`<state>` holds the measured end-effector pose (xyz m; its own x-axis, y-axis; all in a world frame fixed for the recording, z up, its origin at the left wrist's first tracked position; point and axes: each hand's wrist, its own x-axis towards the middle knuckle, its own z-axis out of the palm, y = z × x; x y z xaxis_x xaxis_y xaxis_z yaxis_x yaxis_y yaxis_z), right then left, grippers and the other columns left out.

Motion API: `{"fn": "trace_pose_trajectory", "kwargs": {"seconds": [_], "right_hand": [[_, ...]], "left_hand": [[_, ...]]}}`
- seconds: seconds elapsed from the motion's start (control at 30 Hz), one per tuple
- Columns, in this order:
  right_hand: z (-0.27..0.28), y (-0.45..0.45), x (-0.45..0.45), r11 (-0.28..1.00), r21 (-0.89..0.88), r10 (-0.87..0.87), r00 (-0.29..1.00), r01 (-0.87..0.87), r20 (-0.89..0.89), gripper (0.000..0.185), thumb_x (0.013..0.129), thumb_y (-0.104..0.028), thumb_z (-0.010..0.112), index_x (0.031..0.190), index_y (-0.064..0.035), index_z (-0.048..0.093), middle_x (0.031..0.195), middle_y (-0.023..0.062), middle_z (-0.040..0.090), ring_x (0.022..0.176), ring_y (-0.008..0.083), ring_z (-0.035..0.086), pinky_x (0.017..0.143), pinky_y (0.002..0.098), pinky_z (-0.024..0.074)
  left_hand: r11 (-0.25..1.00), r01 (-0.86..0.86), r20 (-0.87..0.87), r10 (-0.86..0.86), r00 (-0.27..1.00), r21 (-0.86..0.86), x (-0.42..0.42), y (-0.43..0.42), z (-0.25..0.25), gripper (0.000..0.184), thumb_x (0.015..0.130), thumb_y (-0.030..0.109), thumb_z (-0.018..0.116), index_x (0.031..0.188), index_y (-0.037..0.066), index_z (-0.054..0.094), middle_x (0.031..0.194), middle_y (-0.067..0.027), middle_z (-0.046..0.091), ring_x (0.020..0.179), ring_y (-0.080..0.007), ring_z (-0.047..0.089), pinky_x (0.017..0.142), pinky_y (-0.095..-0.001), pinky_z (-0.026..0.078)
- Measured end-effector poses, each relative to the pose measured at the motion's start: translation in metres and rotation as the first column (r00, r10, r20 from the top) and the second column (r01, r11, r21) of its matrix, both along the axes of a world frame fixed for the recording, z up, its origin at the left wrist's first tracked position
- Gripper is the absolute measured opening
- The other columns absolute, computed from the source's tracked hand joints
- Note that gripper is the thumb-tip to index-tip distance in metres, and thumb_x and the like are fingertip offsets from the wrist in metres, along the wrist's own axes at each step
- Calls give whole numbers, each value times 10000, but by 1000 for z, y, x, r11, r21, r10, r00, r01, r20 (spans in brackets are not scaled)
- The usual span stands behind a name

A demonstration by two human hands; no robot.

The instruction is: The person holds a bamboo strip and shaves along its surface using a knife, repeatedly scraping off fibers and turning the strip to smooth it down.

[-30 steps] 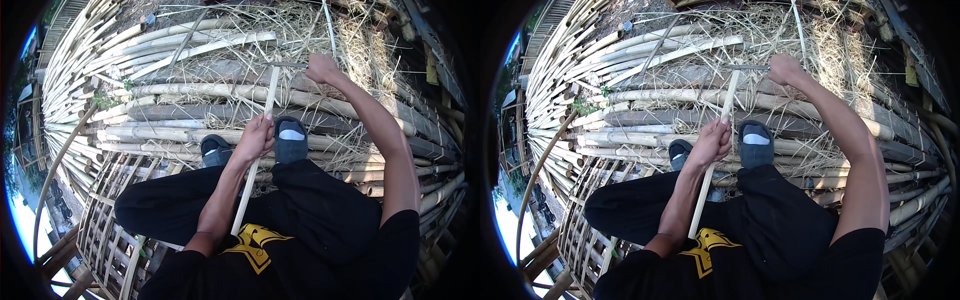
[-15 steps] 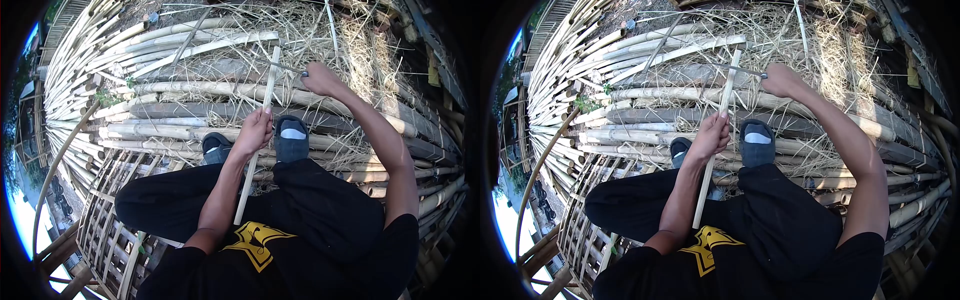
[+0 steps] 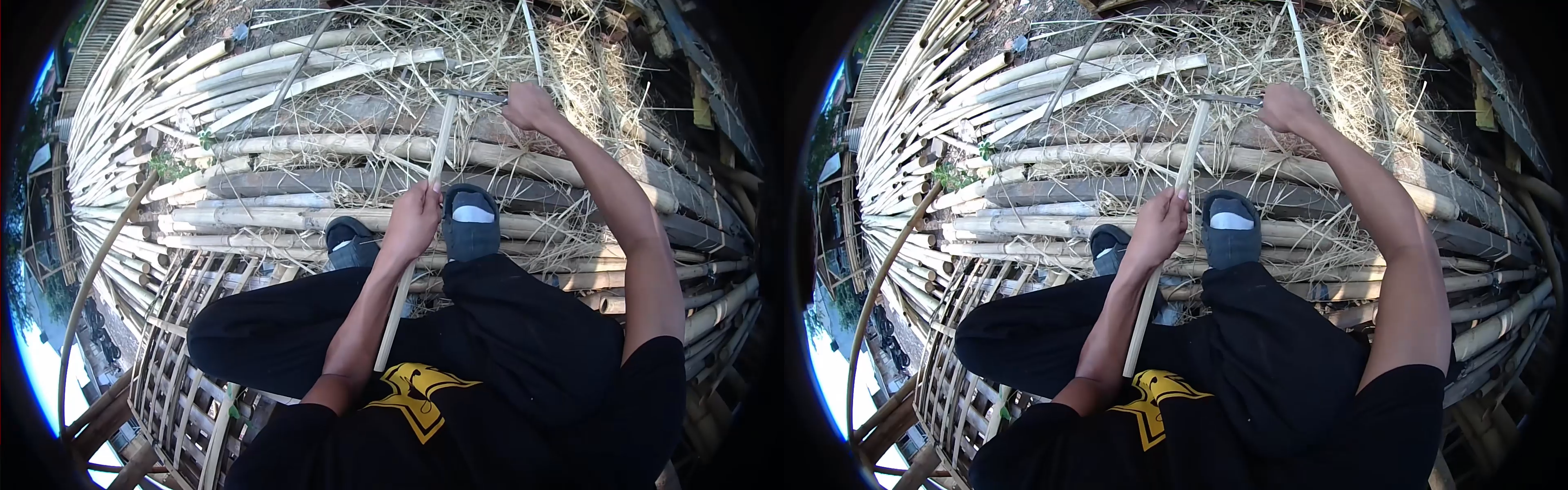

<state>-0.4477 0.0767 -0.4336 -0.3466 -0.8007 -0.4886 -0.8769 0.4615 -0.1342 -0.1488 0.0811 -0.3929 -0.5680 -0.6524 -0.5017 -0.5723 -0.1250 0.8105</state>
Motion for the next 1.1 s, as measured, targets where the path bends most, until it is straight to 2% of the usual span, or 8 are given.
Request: {"fn": "trace_pose_trajectory", "kwargs": {"seconds": [0.13,0.2,0.3,0.33,0.37,0.83,0.9,1.1], "right_hand": [[-12,-3,1,990,12,-143,990,143,-11,322,747,-189,526,863,81,658,916,264,669,859,380,671,791,439,534],[-23,8,-45,896,-29,-433,887,442,161,328,757,-203,535,881,73,663,914,269,667,875,380,667,809,436,526],[11,9,-66,1000,-2,-20,999,20,-36,337,768,-219,533,890,68,659,889,270,664,853,388,662,795,441,520],[10,7,-62,974,-91,-203,978,207,49,332,769,-222,531,866,69,657,868,270,661,828,388,659,778,446,519],[9,6,-60,906,-157,-372,917,393,147,328,770,-225,529,843,69,656,847,269,658,803,388,657,760,451,518],[31,15,83,966,-169,232,942,-194,242,299,697,-177,550,708,110,634,727,310,622,741,430,654,684,466,529],[-2,-6,49,984,13,-170,927,176,334,325,749,-199,523,789,98,651,804,293,644,775,409,660,717,465,524],[16,11,-60,936,-132,-322,945,326,50,330,812,-229,516,853,70,651,779,225,659,720,307,659,673,439,507]], "left_hand": [[999,2,10,-3,1000,40,2,-2,3,324,994,226,431,833,-35,539,580,-120,517,509,-210,501,526,-365,402],[999,-6,-84,3,996,-31,5,2,11,302,1019,243,407,810,36,476,548,39,380,450,-37,331,414,-229,277],[948,-52,-144,102,984,315,14,-11,15,259,1030,263,376,882,68,464,548,51,330,414,-33,267,368,-215,229],[830,-75,-190,212,959,553,13,-13,16,246,1033,271,367,910,79,460,549,55,309,404,-33,245,351,-211,213],[814,-59,-206,216,954,578,11,-14,12,247,1035,293,350,932,93,448,553,64,263,400,-31,219,335,-200,190],[699,-9,-317,336,887,715,2,-19,13,242,1028,307,368,892,114,421,551,67,230,379,-31,185,318,-204,161],[683,24,-326,317,891,730,4,-15,21,241,1027,309,373,896,113,422,548,67,224,376,-31,183,315,-204,160],[672,50,-395,372,840,739,5,-19,37,242,1027,309,376,931,96,442,556,65,223,377,-24,177,310,-195,150]]}}
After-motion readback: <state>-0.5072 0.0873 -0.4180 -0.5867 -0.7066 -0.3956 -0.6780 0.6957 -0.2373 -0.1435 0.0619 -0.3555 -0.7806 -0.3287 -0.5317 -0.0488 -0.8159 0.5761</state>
